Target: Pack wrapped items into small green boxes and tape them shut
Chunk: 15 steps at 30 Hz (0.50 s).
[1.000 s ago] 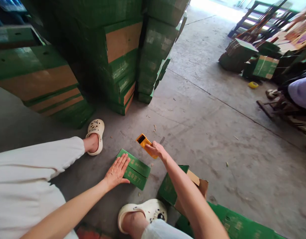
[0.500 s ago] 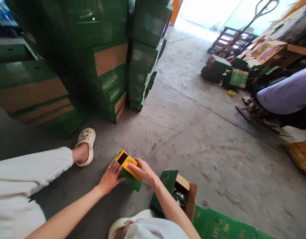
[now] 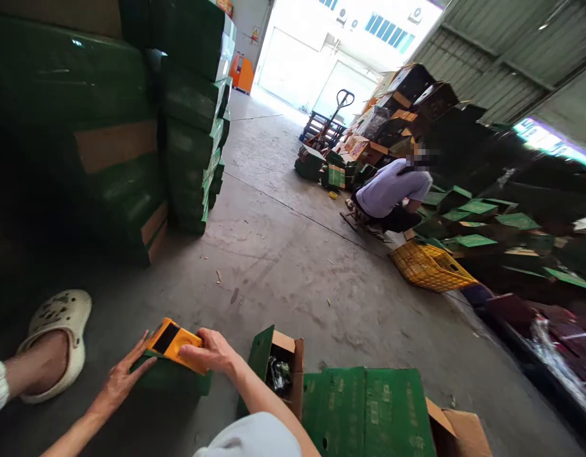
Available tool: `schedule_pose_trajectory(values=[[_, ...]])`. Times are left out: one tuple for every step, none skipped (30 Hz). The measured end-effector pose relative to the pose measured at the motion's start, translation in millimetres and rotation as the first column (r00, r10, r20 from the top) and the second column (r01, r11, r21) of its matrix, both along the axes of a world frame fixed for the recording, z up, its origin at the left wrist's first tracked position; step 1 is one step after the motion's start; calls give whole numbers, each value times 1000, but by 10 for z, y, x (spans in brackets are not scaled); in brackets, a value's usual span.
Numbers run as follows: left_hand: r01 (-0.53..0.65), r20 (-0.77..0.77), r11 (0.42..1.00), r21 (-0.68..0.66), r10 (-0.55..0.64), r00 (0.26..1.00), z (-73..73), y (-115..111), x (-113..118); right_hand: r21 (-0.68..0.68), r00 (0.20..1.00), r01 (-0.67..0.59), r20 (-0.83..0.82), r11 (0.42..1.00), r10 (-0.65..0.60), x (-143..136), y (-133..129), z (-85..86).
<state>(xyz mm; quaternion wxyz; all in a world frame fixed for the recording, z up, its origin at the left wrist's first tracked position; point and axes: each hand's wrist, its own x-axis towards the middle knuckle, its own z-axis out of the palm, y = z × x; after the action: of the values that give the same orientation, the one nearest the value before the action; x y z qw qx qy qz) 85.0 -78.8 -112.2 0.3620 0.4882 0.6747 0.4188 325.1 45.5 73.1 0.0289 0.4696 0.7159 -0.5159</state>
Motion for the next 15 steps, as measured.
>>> schedule_pose_trajectory(values=[[-7, 4, 1000, 8, 7, 1000, -31, -6, -6, -3, 1000, -6, 4, 1000, 6, -16, -9, 13], [-15, 6, 1000, 23, 15, 1000, -65, -10, -11, -8, 1000, -16, 7, 1000, 16, -34, -19, 20], [-21, 8, 999, 43, 21, 1000, -99, -13, -15, -13, 999, -30, 9, 999, 30, -55, -28, 20], [-20, 8, 998, 67, 20, 1000, -130, -16, -16, -12, 999, -43, 19, 999, 43, -77, -35, 13], [-14, 7, 996, 91, 14, 1000, -155, -19, -14, -8, 998, -57, 39, 998, 57, -98, -38, 2], [-9, 3, 994, 113, 9, 1000, -173, -24, -7, -2, 995, -69, 66, 998, 69, -117, -35, -12], [-9, -4, 991, 130, 9, 1000, -182, -30, 6, 3, 993, -78, 94, 997, 78, -133, -26, -25], [-12, -12, 990, 140, 14, 1000, -179, -37, 27, 0, 990, -83, 112, 997, 83, -144, -12, -35], [-21, -16, 989, 144, 23, 1000, -163, -42, 54, -12, 990, -81, 117, 997, 82, -151, 5, -41], [-36, -15, 989, 142, 38, 999, -134, -46, 83, -29, 991, -76, 109, 997, 79, -154, 22, -41], [-53, -4, 989, 135, 54, 999, -92, -46, 113, -45, 993, -70, 92, 997, 74, -155, 38, -36], [-71, 20, 990, 122, 69, 997, -38, -39, 136, -54, 995, -62, 75, 997, 66, -158, 51, -29], [-90, 53, 990, 105, 85, 995, 26, -24, 149, -56, 996, -54, 62, 997, 58, -163, 59, -23], [-105, 98, 991, 84, 96, 990, 97, 3, 146, -45, 998, -39, 54, 998, 42, -173, 64, -18], [-122, 150, 991, 58, 112, 982, 174, 42, 124, -43, 999, -18, 41, 999, 20, -188, 67, -18]])
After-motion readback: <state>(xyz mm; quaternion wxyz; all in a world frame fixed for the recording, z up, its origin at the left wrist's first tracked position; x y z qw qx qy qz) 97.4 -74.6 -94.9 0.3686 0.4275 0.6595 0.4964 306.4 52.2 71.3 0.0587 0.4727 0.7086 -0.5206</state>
